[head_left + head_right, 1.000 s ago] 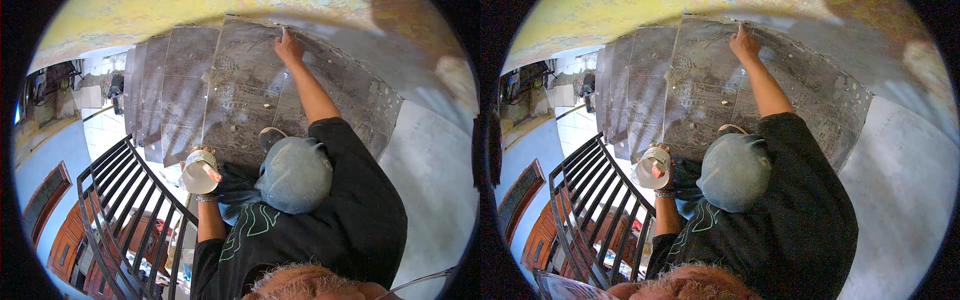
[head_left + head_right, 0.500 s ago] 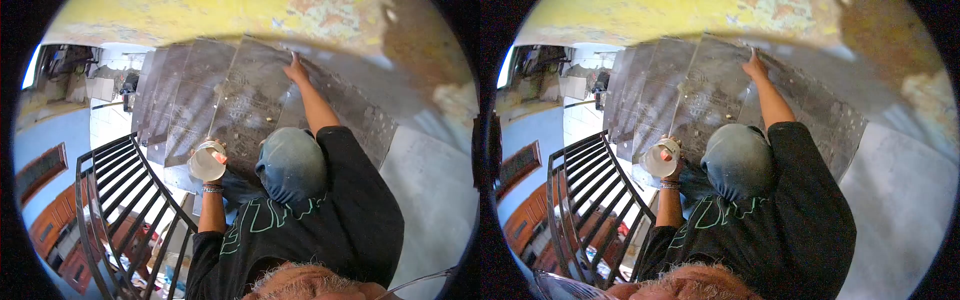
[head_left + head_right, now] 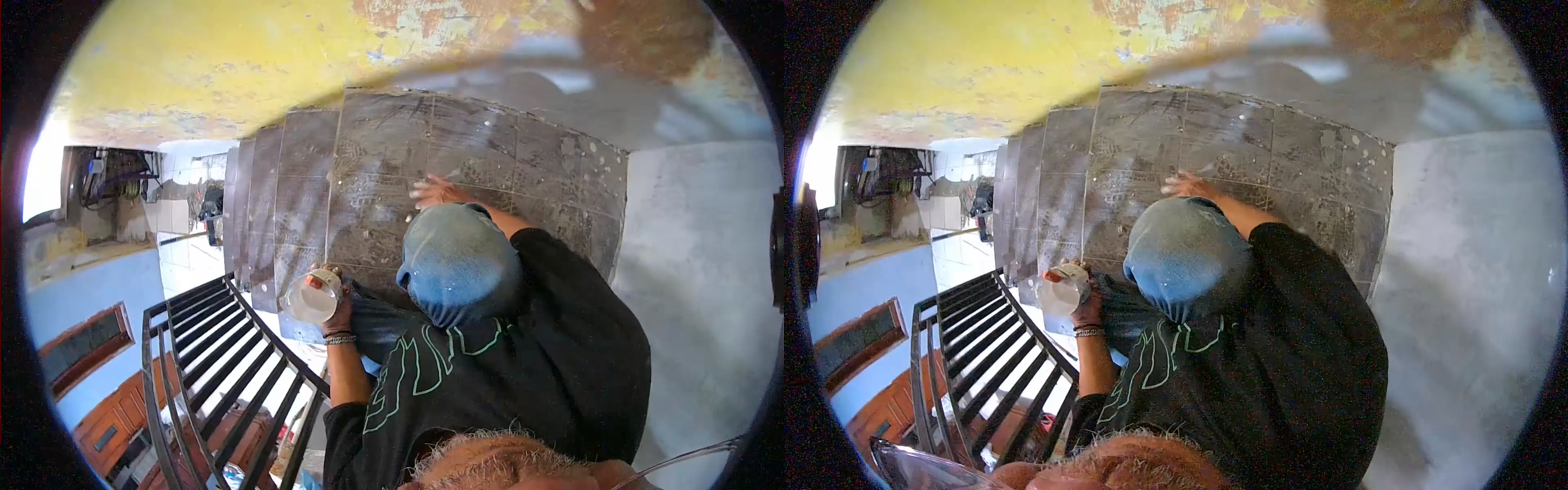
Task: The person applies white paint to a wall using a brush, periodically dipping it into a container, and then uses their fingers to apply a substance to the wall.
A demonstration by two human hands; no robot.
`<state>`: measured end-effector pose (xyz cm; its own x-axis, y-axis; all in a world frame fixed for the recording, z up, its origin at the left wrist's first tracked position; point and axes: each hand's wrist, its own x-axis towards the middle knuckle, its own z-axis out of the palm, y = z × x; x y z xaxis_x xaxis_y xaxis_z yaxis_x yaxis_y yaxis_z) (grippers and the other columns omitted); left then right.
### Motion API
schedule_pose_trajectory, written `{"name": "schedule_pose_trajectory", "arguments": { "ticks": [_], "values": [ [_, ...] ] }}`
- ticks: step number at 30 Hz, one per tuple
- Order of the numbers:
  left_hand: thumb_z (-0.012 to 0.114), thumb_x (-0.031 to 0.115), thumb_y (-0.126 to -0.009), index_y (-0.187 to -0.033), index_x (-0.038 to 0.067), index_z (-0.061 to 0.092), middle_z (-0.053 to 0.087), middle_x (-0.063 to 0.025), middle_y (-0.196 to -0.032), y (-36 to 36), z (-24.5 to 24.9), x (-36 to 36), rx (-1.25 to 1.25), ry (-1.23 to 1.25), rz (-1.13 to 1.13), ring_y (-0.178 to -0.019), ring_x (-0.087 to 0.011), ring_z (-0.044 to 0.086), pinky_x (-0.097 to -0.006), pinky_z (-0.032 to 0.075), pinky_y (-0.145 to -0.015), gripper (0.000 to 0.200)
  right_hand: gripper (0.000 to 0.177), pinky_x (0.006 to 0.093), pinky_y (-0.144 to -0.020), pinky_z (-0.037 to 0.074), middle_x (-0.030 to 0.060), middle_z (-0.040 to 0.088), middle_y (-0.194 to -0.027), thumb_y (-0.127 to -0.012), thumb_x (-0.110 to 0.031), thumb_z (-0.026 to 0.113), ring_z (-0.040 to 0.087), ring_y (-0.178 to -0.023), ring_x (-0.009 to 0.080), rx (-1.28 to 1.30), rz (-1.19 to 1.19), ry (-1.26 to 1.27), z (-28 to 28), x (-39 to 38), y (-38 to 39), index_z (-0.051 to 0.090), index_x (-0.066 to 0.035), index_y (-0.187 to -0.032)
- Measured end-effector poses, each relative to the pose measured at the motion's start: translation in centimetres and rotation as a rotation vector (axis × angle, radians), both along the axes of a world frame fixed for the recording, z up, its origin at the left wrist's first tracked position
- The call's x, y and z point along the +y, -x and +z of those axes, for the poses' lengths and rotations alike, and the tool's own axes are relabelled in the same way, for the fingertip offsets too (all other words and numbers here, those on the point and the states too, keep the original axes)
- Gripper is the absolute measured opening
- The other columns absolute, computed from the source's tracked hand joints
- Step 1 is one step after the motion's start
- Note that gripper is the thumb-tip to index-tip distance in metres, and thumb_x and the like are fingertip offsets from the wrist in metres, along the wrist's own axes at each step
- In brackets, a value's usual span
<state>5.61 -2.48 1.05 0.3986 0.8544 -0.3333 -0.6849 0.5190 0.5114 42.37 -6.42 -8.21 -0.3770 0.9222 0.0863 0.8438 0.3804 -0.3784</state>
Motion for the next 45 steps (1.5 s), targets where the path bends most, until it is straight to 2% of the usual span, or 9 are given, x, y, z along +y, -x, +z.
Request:
{"name": "schedule_pose_trajectory", "arguments": {
  "ticks": [1,5,8,14,16,18,28,37,45],
  "values": [
    [0.042,0.028,-0.080,-0.122,0.010,0.028,0.044,-0.0119,-0.113,0.1,0.1,-0.4,0.072,-0.053,-0.007,-0.098,-0.0265,0.046,-0.0361,0.047,-0.069,0.047,0.037,0.0352,-0.089,0.032,0.0046,0.036,-0.124,-0.073,-0.036,0.051,0.037,-0.111,0.0236,0.344,-0.136,0.159,0.8,-1.0,0.7,0.053,-0.017,-0.104],
    [0.042,0.044,-0.076,-0.120,0.014,0.034,0.045,-0.0109,-0.112,-1.6,2.1,-0.1,-0.131,0.007,0.005,-0.099,-0.0291,0.045,-0.0366,0.046,-0.067,0.054,0.020,0.0338,-0.063,0.042,0.0055,0.055,-0.098,-0.072,-0.026,0.053,0.055,-0.084,0.0227,0.419,-0.794,0.515,6.7,-1.6,2.7,0.058,-0.015,-0.088],
    [0.040,0.056,-0.069,-0.116,0.017,0.040,0.048,-0.0069,-0.109,-2.6,1.9,0.4,-0.104,0.054,0.032,-0.095,-0.0281,0.049,-0.0363,0.045,-0.065,0.061,0.024,0.0342,-0.058,0.042,0.0120,0.058,-0.078,-0.072,-0.032,0.054,0.056,-0.069,0.0259,0.436,-0.524,-0.052,6.7,0.3,2.1,0.058,-0.013,-0.086],
    [0.034,0.048,-0.072,-0.113,0.014,0.044,0.049,-0.0081,-0.106,-6.6,4.6,0.5,-0.189,0.133,0.116,-0.093,-0.0286,0.049,-0.0430,0.041,-0.075,0.053,0.027,0.0300,-0.060,0.041,0.0059,0.053,-0.074,-0.071,-0.025,0.061,0.052,-0.070,0.0189,0.332,-0.696,0.533,17.0,5.1,2.4,0.056,-0.009,-0.092],
    [0.034,0.047,-0.073,-0.115,0.013,0.041,0.048,-0.0077,-0.108,-7.4,5.1,0.4,-0.257,0.227,0.193,-0.093,-0.0281,0.048,-0.0421,0.040,-0.078,0.055,0.031,0.0278,-0.063,0.040,0.0026,0.052,-0.080,-0.072,-0.029,0.061,0.048,-0.069,0.0140,0.623,-0.234,0.302,18.2,6.8,1.3,0.054,-0.008,-0.093],
    [0.033,0.047,-0.074,-0.116,0.013,0.039,0.047,-0.0073,-0.109,-7.7,4.8,0.7,-0.369,0.190,0.036,-0.093,-0.0272,0.048,-0.0425,0.039,-0.079,0.055,0.048,0.0277,-0.070,0.039,0.0028,0.051,-0.088,-0.070,-0.036,0.061,0.047,-0.077,0.0143,0.831,-0.113,0.552,22.8,8.2,1.7,0.048,-0.007,-0.105],
    [0.034,0.058,-0.070,-0.112,0.017,0.043,0.049,-0.0020,-0.106,-9.2,12.3,2.0,-0.226,0.152,0.109,-0.092,-0.0206,0.048,-0.0373,0.038,-0.071,0.059,0.050,0.0271,-0.066,0.040,0.0031,0.053,-0.077,-0.065,-0.038,0.065,0.049,-0.072,0.0130,0.338,0.424,0.488,37.3,12.0,12.0,0.052,-0.003,-0.099],
    [0.032,0.056,-0.075,-0.116,0.014,0.039,0.045,-0.0052,-0.113,-6.9,12.1,2.5,-0.306,0.035,0.172,-0.101,-0.0241,0.044,-0.0414,0.035,-0.084,0.059,0.020,0.0260,-0.049,0.037,0.0078,0.046,-0.051,-0.067,-0.019,0.058,0.041,-0.048,0.0123,0.331,0.275,0.052,39.4,9.9,16.2,0.051,-0.001,-0.067],
    [0.039,0.050,-0.076,-0.111,0.004,0.043,0.050,-0.0081,-0.106,-7.3,11.4,3.4,-0.302,-0.037,0.232,-0.099,-0.0215,0.047,-0.0346,0.035,-0.086,0.058,0.027,0.0321,-0.047,0.040,0.0156,0.050,-0.051,-0.063,-0.023,0.060,0.050,-0.045,0.0238,0.293,0.059,-0.053,39.8,9.8,14.3,0.051,0.002,-0.060]
  ]
}}
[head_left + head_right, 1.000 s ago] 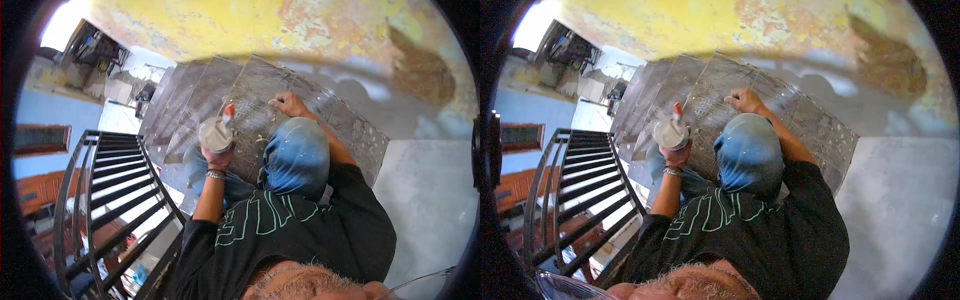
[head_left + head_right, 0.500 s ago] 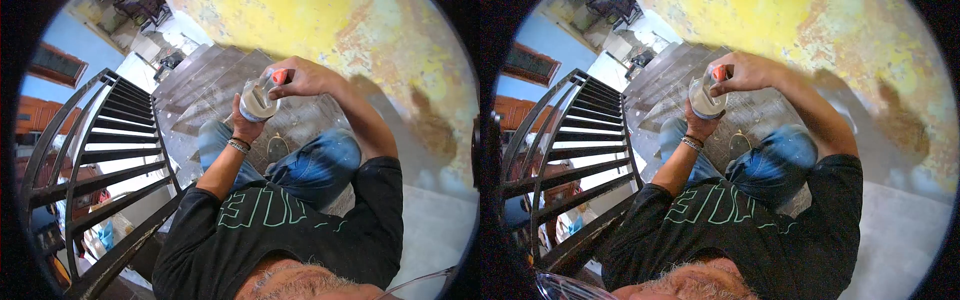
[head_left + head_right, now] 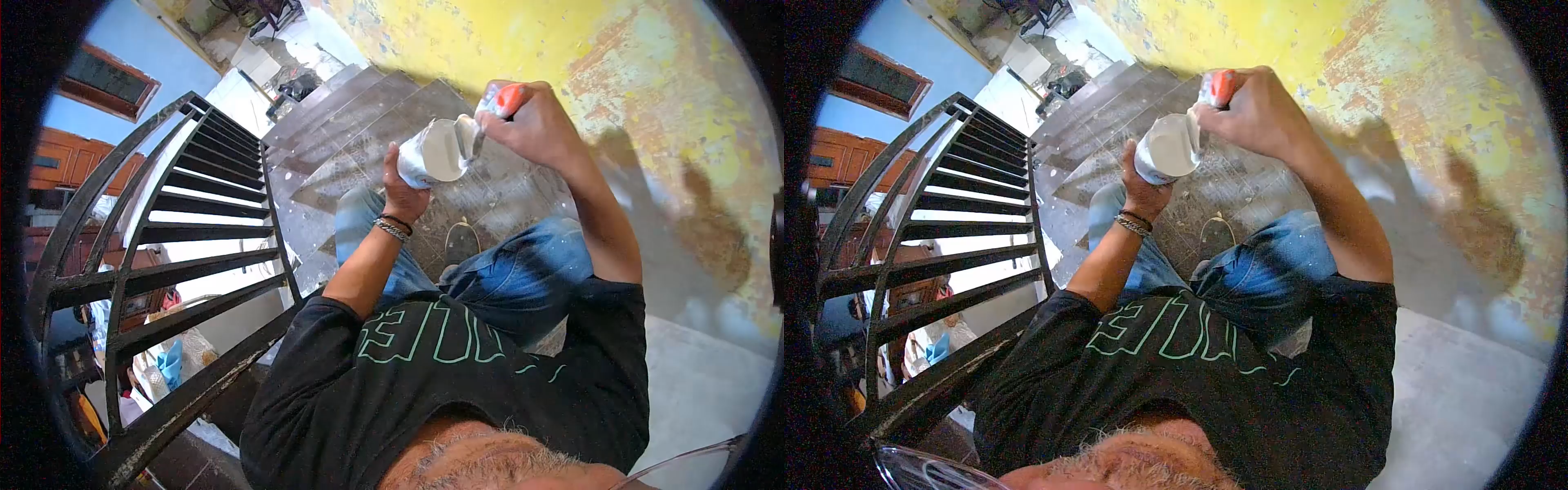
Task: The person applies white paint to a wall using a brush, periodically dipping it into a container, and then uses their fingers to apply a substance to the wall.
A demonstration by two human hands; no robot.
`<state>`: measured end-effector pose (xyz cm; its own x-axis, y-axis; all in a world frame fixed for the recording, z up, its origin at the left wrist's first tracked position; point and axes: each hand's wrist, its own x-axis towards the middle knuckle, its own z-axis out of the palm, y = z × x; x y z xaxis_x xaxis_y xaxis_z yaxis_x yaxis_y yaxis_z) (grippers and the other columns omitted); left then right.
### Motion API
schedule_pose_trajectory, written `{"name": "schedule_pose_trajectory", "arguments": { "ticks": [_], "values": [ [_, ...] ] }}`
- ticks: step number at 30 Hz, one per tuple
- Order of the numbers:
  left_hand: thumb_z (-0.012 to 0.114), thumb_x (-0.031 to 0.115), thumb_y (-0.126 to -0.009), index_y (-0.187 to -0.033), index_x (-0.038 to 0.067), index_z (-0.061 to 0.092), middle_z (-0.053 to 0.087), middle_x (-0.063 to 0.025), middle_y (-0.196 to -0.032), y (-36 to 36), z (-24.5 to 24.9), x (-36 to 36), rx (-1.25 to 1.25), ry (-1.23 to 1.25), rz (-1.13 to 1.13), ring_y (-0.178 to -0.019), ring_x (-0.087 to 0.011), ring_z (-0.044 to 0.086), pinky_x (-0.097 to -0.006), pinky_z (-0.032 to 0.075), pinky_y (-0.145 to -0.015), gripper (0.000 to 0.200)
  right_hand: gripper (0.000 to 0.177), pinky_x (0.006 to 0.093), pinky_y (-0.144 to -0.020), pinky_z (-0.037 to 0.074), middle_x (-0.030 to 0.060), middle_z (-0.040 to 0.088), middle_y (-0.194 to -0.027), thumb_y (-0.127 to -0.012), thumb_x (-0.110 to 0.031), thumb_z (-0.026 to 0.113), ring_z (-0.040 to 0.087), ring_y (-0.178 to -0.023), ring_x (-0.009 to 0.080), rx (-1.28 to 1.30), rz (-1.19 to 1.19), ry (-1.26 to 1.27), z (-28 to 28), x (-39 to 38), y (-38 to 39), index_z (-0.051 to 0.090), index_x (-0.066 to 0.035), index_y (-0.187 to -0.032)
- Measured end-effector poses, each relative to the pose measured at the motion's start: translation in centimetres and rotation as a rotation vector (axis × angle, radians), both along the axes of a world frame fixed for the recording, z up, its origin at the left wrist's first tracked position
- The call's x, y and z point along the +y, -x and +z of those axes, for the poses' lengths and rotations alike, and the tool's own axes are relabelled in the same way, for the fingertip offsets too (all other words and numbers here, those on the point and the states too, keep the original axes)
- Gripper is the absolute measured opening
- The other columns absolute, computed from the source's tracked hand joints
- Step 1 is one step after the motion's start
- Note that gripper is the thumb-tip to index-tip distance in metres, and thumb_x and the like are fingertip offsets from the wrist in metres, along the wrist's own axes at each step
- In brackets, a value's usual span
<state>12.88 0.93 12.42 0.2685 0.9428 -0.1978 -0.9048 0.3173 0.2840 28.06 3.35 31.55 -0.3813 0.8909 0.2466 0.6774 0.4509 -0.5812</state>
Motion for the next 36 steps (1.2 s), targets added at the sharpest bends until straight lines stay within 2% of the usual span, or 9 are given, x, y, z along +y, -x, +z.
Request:
{"name": "schedule_pose_trajectory", "arguments": {
  "ticks": [5,11,15,18,22,26,29,32,36],
  "values": [
    [0.041,0.049,-0.076,-0.109,0.003,0.044,0.051,-0.0080,-0.104,-0.5,-0.3,0.1,0.044,0.015,0.000,-0.096,-0.0209,0.050,-0.0339,0.037,-0.083,0.056,0.026,0.0325,-0.049,0.041,0.0159,0.052,-0.053,-0.064,-0.024,0.058,0.051,-0.047,0.0243,-0.116,-0.079,0.043,0.5,0.3,-2.0,0.052,0.002,-0.063],
    [0.039,0.051,-0.076,-0.110,0.006,0.044,0.051,-0.0071,-0.104,-0.4,0.4,-0.5,0.081,0.025,-0.002,-0.095,-0.0218,0.050,-0.0360,0.038,-0.081,0.057,0.024,0.0280,-0.048,0.038,0.0083,0.050,-0.052,-0.066,-0.022,0.057,0.045,-0.047,0.0143,0.101,-0.063,0.089,1.9,-0.3,-3.4,0.050,0.000,-0.062],
    [0.037,0.055,-0.074,-0.111,0.012,0.043,0.049,-0.0060,-0.106,0.2,0.3,-0.5,0.120,0.106,-0.034,-0.097,-0.0234,0.047,-0.0388,0.038,-0.079,0.058,0.011,0.0250,-0.049,0.036,0.0037,0.049,-0.054,-0.069,-0.012,0.055,0.044,-0.050,0.0109,0.167,0.053,0.089,3.6,-1.5,-4.3,0.054,-0.002,-0.070],
    [0.037,0.057,-0.073,-0.113,0.015,0.042,0.047,-0.0057,-0.108,0.5,0.4,-0.4,0.162,0.144,-0.074,-0.098,-0.0236,0.046,-0.0373,0.038,-0.078,0.059,0.016,0.0273,-0.054,0.039,0.0072,0.053,-0.067,-0.069,-0.006,0.055,0.051,-0.058,0.0173,0.044,0.468,0.002,3.6,-1.5,-5.2,0.057,-0.004,-0.085],
    [0.035,0.057,-0.074,-0.115,0.010,0.040,0.046,-0.0100,-0.112,0.6,-0.5,0.4,0.090,0.035,-0.115,-0.101,-0.0261,0.045,-0.0379,0.037,-0.083,0.063,0.020,0.0310,-0.057,0.041,0.0080,0.050,-0.074,-0.066,-0.007,0.057,0.052,-0.066,0.0248,-0.278,0.503,0.039,3.2,-2.6,-3.2,0.059,-0.009,-0.085],
    [0.030,0.058,-0.075,-0.115,0.002,0.038,0.044,-0.0159,-0.112,0.3,-0.4,0.7,0.066,-0.059,-0.123,-0.104,-0.0291,0.043,-0.0413,0.032,-0.090,0.069,0.015,0.0343,-0.056,0.040,0.0079,0.050,-0.072,-0.067,-0.008,0.055,0.052,-0.067,0.0255,-0.333,0.529,-0.003,2.4,-2.5,-1.7,0.058,-0.009,-0.082],
    [0.029,0.060,-0.075,-0.115,0.003,0.038,0.045,-0.0159,-0.112,0.6,-0.8,0.7,0.075,-0.039,-0.195,-0.103,-0.0296,0.044,-0.0412,0.033,-0.089,0.071,0.013,0.0354,-0.054,0.040,0.0083,0.049,-0.071,-0.067,-0.008,0.053,0.052,-0.066,0.0266,-0.313,0.605,-0.036,0.2,-1.7,-0.6,0.057,-0.008,-0.079],
    [0.032,0.058,-0.075,-0.111,0.003,0.042,0.047,-0.0144,-0.108,0.4,-0.6,0.8,0.043,-0.046,-0.211,-0.100,-0.0280,0.046,-0.0389,0.034,-0.088,0.067,0.010,0.0379,-0.060,0.043,0.0084,0.051,-0.077,-0.069,-0.010,0.052,0.053,-0.072,0.0300,-0.359,0.650,0.122,-1.1,-1.3,-0.1,0.057,-0.012,-0.077],
    [0.036,0.053,-0.076,-0.108,0.002,0.044,0.050,-0.0130,-0.105,0.4,-0.6,0.8,0.049,-0.010,-0.140,-0.097,-0.0256,0.048,-0.0367,0.035,-0.087,0.061,0.008,0.0363,-0.061,0.043,0.0098,0.053,-0.079,-0.069,-0.011,0.053,0.054,-0.073,0.0298,-0.320,0.563,0.123,-0.7,-0.8,-1.5,0.057,-0.009,-0.076]
  ]
}}
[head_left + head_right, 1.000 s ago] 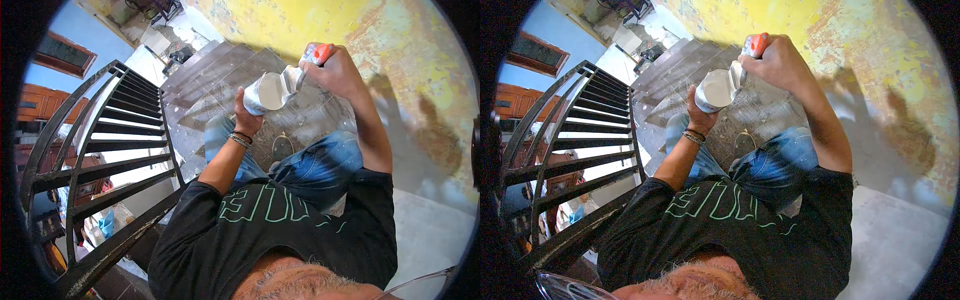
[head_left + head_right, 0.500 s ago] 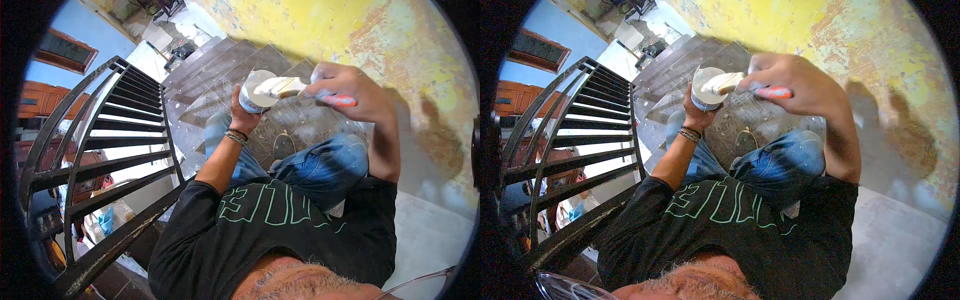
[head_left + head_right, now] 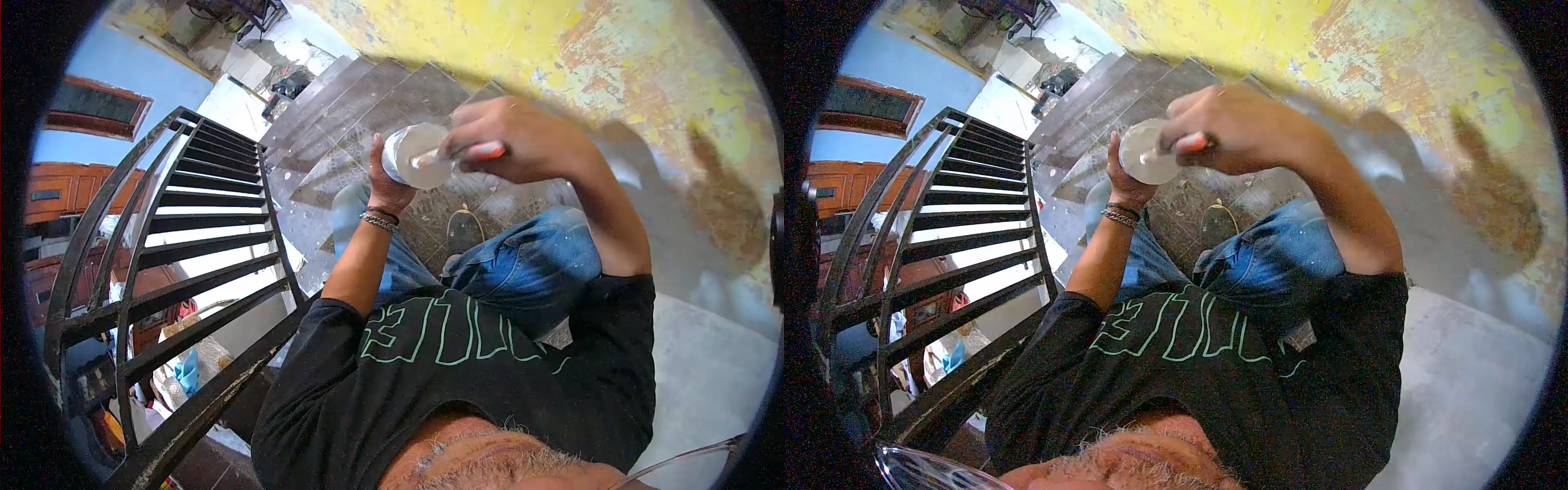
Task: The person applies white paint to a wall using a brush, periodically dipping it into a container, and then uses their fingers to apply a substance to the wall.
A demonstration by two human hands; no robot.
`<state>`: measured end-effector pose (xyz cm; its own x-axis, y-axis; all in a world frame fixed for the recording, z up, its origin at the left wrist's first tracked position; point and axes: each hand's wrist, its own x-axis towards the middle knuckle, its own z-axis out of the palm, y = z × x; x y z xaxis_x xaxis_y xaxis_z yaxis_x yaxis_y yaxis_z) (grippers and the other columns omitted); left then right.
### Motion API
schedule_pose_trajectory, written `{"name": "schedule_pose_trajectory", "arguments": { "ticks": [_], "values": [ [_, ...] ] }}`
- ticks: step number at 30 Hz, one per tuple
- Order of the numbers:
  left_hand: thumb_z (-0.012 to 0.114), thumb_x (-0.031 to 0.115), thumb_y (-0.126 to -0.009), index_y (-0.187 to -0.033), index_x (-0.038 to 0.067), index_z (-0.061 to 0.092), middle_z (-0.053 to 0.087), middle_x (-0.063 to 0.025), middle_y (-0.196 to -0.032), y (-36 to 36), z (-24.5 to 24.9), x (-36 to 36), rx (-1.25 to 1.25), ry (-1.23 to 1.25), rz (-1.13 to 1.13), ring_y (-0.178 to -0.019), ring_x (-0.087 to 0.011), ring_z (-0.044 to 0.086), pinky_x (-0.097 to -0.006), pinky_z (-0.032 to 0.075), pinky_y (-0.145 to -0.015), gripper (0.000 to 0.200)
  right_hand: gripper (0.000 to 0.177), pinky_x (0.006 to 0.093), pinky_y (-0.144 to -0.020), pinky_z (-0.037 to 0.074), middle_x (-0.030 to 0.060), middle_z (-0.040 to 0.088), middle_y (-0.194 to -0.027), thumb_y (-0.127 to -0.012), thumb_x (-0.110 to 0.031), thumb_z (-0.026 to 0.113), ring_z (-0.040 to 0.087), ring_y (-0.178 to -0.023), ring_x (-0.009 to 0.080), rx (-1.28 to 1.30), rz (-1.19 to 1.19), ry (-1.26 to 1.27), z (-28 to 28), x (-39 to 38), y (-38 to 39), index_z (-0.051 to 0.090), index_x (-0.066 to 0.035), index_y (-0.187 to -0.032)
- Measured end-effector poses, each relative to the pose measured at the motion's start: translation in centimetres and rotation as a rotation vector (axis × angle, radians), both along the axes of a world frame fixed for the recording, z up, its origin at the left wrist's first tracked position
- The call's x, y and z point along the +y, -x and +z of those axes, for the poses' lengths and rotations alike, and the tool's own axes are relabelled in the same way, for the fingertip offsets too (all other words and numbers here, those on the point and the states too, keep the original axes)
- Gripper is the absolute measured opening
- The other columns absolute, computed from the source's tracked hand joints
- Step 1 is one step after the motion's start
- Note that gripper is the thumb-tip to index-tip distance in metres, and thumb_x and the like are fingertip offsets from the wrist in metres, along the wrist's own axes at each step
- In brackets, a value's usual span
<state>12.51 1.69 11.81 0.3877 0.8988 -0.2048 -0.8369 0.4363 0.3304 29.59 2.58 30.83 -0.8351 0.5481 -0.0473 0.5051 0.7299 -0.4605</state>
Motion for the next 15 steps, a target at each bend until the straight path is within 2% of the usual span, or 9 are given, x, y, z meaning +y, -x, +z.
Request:
{"name": "schedule_pose_trajectory", "arguments": {
  "ticks": [2,3,5,6,10,12,15],
  "values": [
    [0.036,0.053,-0.076,-0.108,0.003,0.044,0.050,-0.0125,-0.104,-0.2,0.6,0.0,-0.002,-0.012,0.038,-0.097,-0.0253,0.048,-0.0367,0.035,-0.087,0.060,0.014,0.0300,-0.056,0.042,0.0087,0.057,-0.073,-0.069,-0.011,0.056,0.054,-0.062,0.0211,0.414,-0.026,0.015,-0.4,0.8,-1.2,0.057,-0.003,-0.079],
    [0.036,0.052,-0.077,-0.108,0.003,0.044,0.051,-0.0120,-0.104,-0.3,0.8,0.1,-0.003,-0.029,0.071,-0.097,-0.0250,0.048,-0.0367,0.035,-0.087,0.059,0.014,0.0300,-0.056,0.042,0.0087,0.057,-0.073,-0.069,-0.011,0.056,0.054,-0.062,0.0211,0.416,-0.025,0.017,-0.5,0.8,-1.5,0.057,-0.003,-0.079],
    [0.037,0.052,-0.077,-0.109,0.003,0.044,0.051,-0.0114,-0.104,-0.5,0.9,0.1,-0.014,0.005,0.107,-0.097,-0.0246,0.048,-0.0363,0.035,-0.087,0.059,0.017,0.0258,-0.056,0.041,0.0067,0.058,-0.070,-0.072,-0.016,0.058,0.052,-0.061,0.0128,0.516,-0.371,0.171,-0.3,0.6,-1.9,0.056,0.001,-0.077],
    [0.037,0.052,-0.077,-0.109,0.004,0.044,0.051,-0.0108,-0.104,-0.6,0.9,0.2,-0.029,0.039,0.144,-0.098,-0.0242,0.048,-0.0360,0.035,-0.087,0.058,0.019,0.0227,-0.052,0.040,0.0016,0.055,-0.064,-0.073,-0.019,0.058,0.049,-0.058,0.0074,0.469,-0.433,0.143,-0.4,1.0,-2.1,0.055,0.000,-0.075],
    [0.033,0.052,-0.077,-0.113,0.009,0.041,0.047,-0.0086,-0.109,-0.5,-0.2,0.8,-0.024,0.041,0.102,-0.100,-0.0248,0.045,-0.0399,0.035,-0.085,0.057,0.019,0.0219,-0.051,0.039,0.0013,0.053,-0.058,-0.071,-0.020,0.058,0.047,-0.054,0.0071,0.482,-0.564,0.124,-0.8,1.5,-2.9,0.057,-0.001,-0.074],
    [0.035,0.053,-0.076,-0.112,0.009,0.042,0.048,-0.0073,-0.107,-0.5,-0.3,0.8,0.041,0.001,0.078,-0.098,-0.0242,0.046,-0.0402,0.037,-0.082,0.058,0.019,0.0206,-0.049,0.038,0.0004,0.052,-0.058,-0.072,-0.021,0.057,0.046,-0.053,0.0053,0.495,-0.681,0.303,-0.1,1.3,-3.4,0.057,-0.002,-0.074],
    [0.036,0.055,-0.074,-0.112,0.010,0.042,0.048,-0.0068,-0.106,-0.8,0.1,0.9,0.048,0.020,0.100,-0.096,-0.0237,0.047,-0.0405,0.039,-0.079,0.060,0.018,0.0201,-0.048,0.037,-0.0004,0.051,-0.056,-0.073,-0.020,0.056,0.046,-0.052,0.0047,0.555,-0.655,0.188,0.9,1.0,-4.4,0.057,-0.002,-0.075]
  ]
}}
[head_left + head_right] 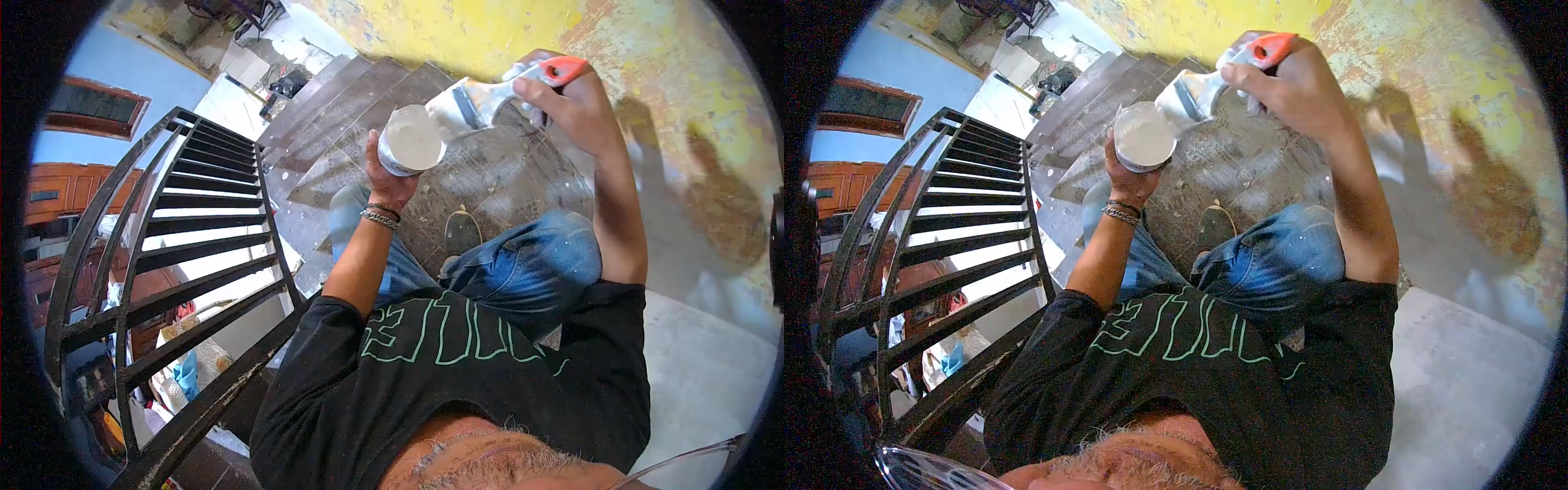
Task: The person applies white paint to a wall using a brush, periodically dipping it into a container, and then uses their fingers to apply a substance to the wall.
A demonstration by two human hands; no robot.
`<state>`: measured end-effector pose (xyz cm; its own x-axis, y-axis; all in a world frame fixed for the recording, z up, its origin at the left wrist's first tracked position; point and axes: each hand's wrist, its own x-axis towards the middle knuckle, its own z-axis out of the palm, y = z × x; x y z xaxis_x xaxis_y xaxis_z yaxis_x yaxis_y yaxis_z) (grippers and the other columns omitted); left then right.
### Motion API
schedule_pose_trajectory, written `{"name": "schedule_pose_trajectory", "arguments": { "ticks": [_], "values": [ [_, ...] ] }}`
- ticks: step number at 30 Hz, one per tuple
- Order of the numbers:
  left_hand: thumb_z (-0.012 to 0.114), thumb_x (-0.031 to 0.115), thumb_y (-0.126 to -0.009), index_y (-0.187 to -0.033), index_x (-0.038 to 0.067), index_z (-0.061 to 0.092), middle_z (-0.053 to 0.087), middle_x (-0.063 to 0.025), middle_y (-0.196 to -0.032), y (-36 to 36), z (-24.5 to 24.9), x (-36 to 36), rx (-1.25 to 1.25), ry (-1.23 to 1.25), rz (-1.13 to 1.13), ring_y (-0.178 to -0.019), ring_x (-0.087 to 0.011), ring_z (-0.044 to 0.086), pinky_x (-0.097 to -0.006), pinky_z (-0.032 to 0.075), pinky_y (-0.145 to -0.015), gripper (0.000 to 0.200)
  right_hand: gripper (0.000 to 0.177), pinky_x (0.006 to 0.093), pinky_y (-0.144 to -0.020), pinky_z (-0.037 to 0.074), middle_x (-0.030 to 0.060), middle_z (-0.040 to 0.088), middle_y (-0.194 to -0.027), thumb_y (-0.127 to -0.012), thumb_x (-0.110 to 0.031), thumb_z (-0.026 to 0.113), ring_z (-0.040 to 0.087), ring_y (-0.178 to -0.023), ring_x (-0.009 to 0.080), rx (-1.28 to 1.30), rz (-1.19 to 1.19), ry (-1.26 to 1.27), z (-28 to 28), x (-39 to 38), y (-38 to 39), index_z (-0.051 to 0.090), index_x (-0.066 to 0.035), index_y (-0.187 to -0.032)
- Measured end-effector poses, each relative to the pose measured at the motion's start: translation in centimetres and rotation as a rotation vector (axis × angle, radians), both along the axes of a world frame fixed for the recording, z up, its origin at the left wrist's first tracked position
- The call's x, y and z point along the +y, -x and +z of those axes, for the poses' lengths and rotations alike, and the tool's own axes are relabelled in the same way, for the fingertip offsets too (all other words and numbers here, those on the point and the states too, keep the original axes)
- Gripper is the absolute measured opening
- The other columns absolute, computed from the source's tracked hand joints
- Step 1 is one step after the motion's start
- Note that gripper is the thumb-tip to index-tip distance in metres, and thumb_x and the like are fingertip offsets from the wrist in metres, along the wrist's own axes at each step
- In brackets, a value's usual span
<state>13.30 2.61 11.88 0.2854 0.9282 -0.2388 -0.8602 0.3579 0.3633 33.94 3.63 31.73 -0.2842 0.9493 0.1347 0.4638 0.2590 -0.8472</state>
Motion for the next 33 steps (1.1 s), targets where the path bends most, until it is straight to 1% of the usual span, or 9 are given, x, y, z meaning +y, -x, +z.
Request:
{"name": "schedule_pose_trajectory", "arguments": {
  "ticks": [5,8,10,15,17,24,26,30,33],
  "values": [
    [0.037,0.055,-0.074,-0.114,0.009,0.041,0.048,-0.0088,-0.108,-0.2,-0.1,-0.2,0.006,0.048,-0.020,-0.098,-0.0252,0.047,-0.0409,0.039,-0.080,0.061,0.016,0.0247,-0.051,0.039,0.0031,0.053,-0.058,-0.072,-0.015,0.056,0.049,-0.054,0.0105,-0.034,0.189,-0.262,0.0,-0.9,0.3,0.057,-0.001,-0.080],
    [0.037,0.054,-0.075,-0.114,0.006,0.040,0.047,-0.0108,-0.110,-0.1,0.2,0.0,-0.063,0.030,-0.030,-0.100,-0.0265,0.047,-0.0419,0.037,-0.084,0.061,0.023,0.0275,-0.054,0.040,0.0090,0.056,-0.069,-0.064,-0.008,0.062,0.053,-0.057,0.0194,-0.171,0.483,-0.354,0.3,-1.2,1.1,0.057,-0.002,-0.086],
    [0.037,0.053,-0.076,-0.114,0.006,0.040,0.047,-0.0113,-0.110,0.2,0.1,0.1,-0.103,0.010,-0.030,-0.101,-0.0267,0.046,-0.0420,0.037,-0.084,0.062,0.029,0.0291,-0.056,0.041,0.0115,0.056,-0.071,-0.060,-0.008,0.064,0.054,-0.060,0.0240,-0.430,0.539,-0.237,0.6,-1.9,1.5,0.058,-0.003,-0.087],
    [0.038,0.051,-0.076,-0.112,0.001,0.041,0.049,-0.0120,-0.108,0.7,0.5,0.3,-0.029,-0.017,0.016,-0.100,-0.0262,0.047,-0.0385,0.038,-0.085,0.061,0.038,0.0285,-0.054,0.040,0.0103,0.054,-0.064,-0.061,-0.015,0.065,0.052,-0.056,0.0210,-0.398,0.524,0.076,0.7,-2.0,1.1,0.054,-0.005,-0.097],
    [0.039,0.051,-0.076,-0.111,0.001,0.042,0.050,-0.0118,-0.107,0.8,-0.1,0.7,-0.065,-0.026,0.005,-0.099,-0.0257,0.048,-0.0377,0.038,-0.084,0.061,0.042,0.0280,-0.052,0.039,0.0101,0.052,-0.061,-0.066,-0.020,0.062,0.050,-0.054,0.0194,-0.234,0.701,0.242,0.7,-1.8,0.5,0.049,-0.006,-0.103],
    [0.038,0.051,-0.075,-0.113,0.000,0.040,0.046,-0.0136,-0.110,0.4,-2.1,1.2,-0.007,-0.044,0.000,-0.101,-0.0265,0.046,-0.0381,0.035,-0.087,0.063,0.030,0.0310,-0.052,0.037,0.0121,0.049,-0.062,-0.075,-0.021,0.048,0.047,-0.054,0.0218,-0.495,0.322,0.342,-1.6,-3.3,-0.9,0.043,-0.006,-0.101],
    [0.038,0.052,-0.075,-0.112,0.002,0.041,0.048,-0.0119,-0.108,0.2,-2.1,1.1,0.064,-0.064,-0.014,-0.100,-0.0251,0.047,-0.0376,0.035,-0.086,0.062,0.028,0.0370,-0.057,0.039,0.0178,0.053,-0.069,-0.075,-0.021,0.047,0.052,-0.064,0.0308,-0.648,0.251,0.177,-2.3,-3.8,-1.6,0.044,-0.005,-0.098],
    [0.037,0.053,-0.075,-0.112,0.006,0.043,0.050,-0.0089,-0.107,-0.2,-3.0,1.2,0.061,0.028,0.003,-0.099,-0.0235,0.048,-0.0363,0.037,-0.084,0.061,0.025,0.0356,-0.057,0.039,0.0170,0.052,-0.066,-0.076,-0.021,0.046,0.051,-0.061,0.0285,-0.658,0.235,0.113,-2.0,-4.6,-3.6,0.047,-0.004,-0.095],
    [0.038,0.053,-0.074,-0.112,0.007,0.043,0.049,-0.0086,-0.108,-0.5,-3.6,1.2,0.058,0.061,-0.015,-0.100,-0.0236,0.047,-0.0380,0.037,-0.084,0.060,0.025,0.0342,-0.056,0.038,0.0151,0.052,-0.066,-0.078,-0.025,0.047,0.050,-0.059,0.0262,-0.513,0.180,0.373,-1.8,-4.6,-4.6,0.051,-0.004,-0.090]
  ]
}}
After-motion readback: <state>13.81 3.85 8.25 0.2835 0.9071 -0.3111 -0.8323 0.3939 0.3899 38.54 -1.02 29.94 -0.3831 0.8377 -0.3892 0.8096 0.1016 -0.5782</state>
